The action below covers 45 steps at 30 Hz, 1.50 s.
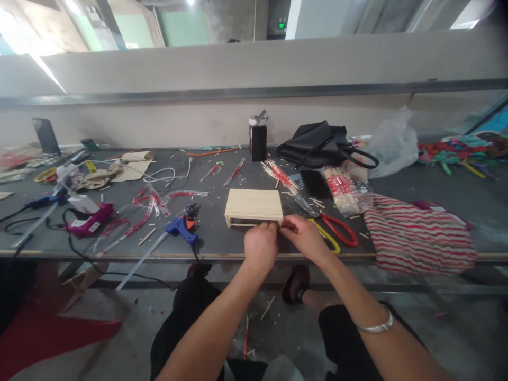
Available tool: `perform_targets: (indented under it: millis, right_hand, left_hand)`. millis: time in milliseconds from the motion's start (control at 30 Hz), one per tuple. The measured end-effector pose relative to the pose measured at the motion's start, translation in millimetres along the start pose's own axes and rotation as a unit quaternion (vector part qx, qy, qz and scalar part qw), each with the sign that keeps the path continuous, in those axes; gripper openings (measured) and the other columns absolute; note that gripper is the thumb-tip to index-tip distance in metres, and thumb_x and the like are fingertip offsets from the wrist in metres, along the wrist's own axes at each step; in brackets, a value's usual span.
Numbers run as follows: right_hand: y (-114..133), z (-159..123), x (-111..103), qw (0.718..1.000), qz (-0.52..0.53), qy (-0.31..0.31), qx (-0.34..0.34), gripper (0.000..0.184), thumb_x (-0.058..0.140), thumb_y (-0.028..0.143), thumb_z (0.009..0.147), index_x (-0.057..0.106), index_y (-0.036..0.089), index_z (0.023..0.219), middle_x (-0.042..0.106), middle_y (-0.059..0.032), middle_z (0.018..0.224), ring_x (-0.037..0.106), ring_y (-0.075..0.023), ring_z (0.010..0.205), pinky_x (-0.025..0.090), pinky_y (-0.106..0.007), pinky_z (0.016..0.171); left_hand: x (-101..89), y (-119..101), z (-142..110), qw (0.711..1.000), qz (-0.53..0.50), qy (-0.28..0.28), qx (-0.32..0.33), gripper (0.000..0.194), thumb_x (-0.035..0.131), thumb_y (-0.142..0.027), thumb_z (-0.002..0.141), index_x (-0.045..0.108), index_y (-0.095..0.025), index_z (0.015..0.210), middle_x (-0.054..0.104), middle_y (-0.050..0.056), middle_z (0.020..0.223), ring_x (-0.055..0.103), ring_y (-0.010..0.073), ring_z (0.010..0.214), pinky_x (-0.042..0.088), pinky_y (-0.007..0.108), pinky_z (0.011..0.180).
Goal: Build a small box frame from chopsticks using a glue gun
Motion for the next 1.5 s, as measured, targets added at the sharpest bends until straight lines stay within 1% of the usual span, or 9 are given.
perform_targets:
  millis: [133,300,467,800,1133,1333,1500]
  right_hand:
    - [-0.7,0.3,1.1,1.0,-0.01,-0.002,-0.001,0.006,0.059,0.019,0.074,0.062,0.022,0.078,0.066,-0.0048,0.08,0.062,-0.022,0.077,0.048,-0.036,0.074]
    - [-1.4,0.1,1.7,1.0,-0.006,0.007,-0.002,0.007,0.057,0.019,0.077,0.061,0.022,0.082,0.069,-0.0046,0.083,0.064,-0.0211,0.08,0.049,-0.035,0.076]
    - [-0.4,0.6,1.1,1.0,-0.011,0.007,0.003,0.01,0.058,0.015,0.076,0.062,0.021,0.083,0.07,-0.0042,0.083,0.064,-0.0204,0.08,0.049,-0.033,0.075]
    - [1.9,0.8,0.4,1.0,-0.01,0.01,0.005,0.011,0.057,0.013,0.076,0.063,0.02,0.081,0.071,-0.0041,0.081,0.065,-0.02,0.078,0.048,-0.032,0.073]
    - [3.4,1.1,0.9,1.0,-0.002,0.008,0.01,0.012,0.056,0.011,0.076,0.063,0.02,0.08,0.071,-0.0032,0.08,0.065,-0.0191,0.077,0.048,-0.031,0.073]
    - [2.7,0.6,0.6,1.0,0.003,0.008,0.01,0.013,0.057,0.011,0.075,0.064,0.02,0.082,0.072,-0.0034,0.082,0.066,-0.0193,0.079,0.049,-0.032,0.074]
    - [2.8,0.5,0.0,1.0,-0.001,0.002,0.015,0.014,0.057,0.012,0.074,0.065,0.02,0.081,0.072,-0.0037,0.081,0.066,-0.0196,0.079,0.049,-0.032,0.075]
  left_hand:
    - [-1.8,0.3,1.0,1.0,0.004,0.008,-0.005,0.024,0.04,-0.017,0.092,0.064,-0.018,0.097,0.067,0.009,0.08,0.064,0.0222,0.076,0.04,0.031,0.063]
    - [-2.5,2.5,3.8,1.0,0.009,0.019,-0.017,0.026,0.039,-0.024,0.094,0.065,-0.019,0.092,0.069,0.007,0.081,0.065,0.0214,0.073,0.038,0.03,0.058]
    - [-2.9,5.2,6.8,0.999,0.007,0.029,-0.025,0.026,0.039,-0.028,0.094,0.065,-0.023,0.094,0.072,0.005,0.085,0.066,0.0197,0.075,0.038,0.028,0.059]
    - [-3.7,8.0,11.5,0.999,0.01,0.035,-0.014,0.021,0.045,-0.024,0.09,0.066,-0.023,0.089,0.073,0.003,0.086,0.067,0.0198,0.078,0.039,0.027,0.059]
    - [-2.7,7.3,11.6,0.999,0.013,0.039,-0.009,0.023,0.044,-0.024,0.091,0.067,-0.023,0.089,0.072,0.003,0.086,0.067,0.0198,0.078,0.04,0.027,0.058]
    - [-3.4,7.5,10.8,0.999,0.009,0.045,-0.016,0.025,0.042,-0.026,0.092,0.067,-0.023,0.093,0.072,0.005,0.09,0.067,0.02,0.081,0.042,0.028,0.063]
    - [-3.6,7.7,10.4,0.998,0.004,0.051,-0.022,0.026,0.04,-0.024,0.092,0.065,-0.023,0.099,0.072,0.006,0.094,0.066,0.0194,0.084,0.044,0.028,0.067]
Point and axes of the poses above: each hand's wrist, its own z-axis towards the middle knuckle, its own x-axis out of the palm, y = z × x, the point moved 2 cm from there along z, towards the middle knuckle
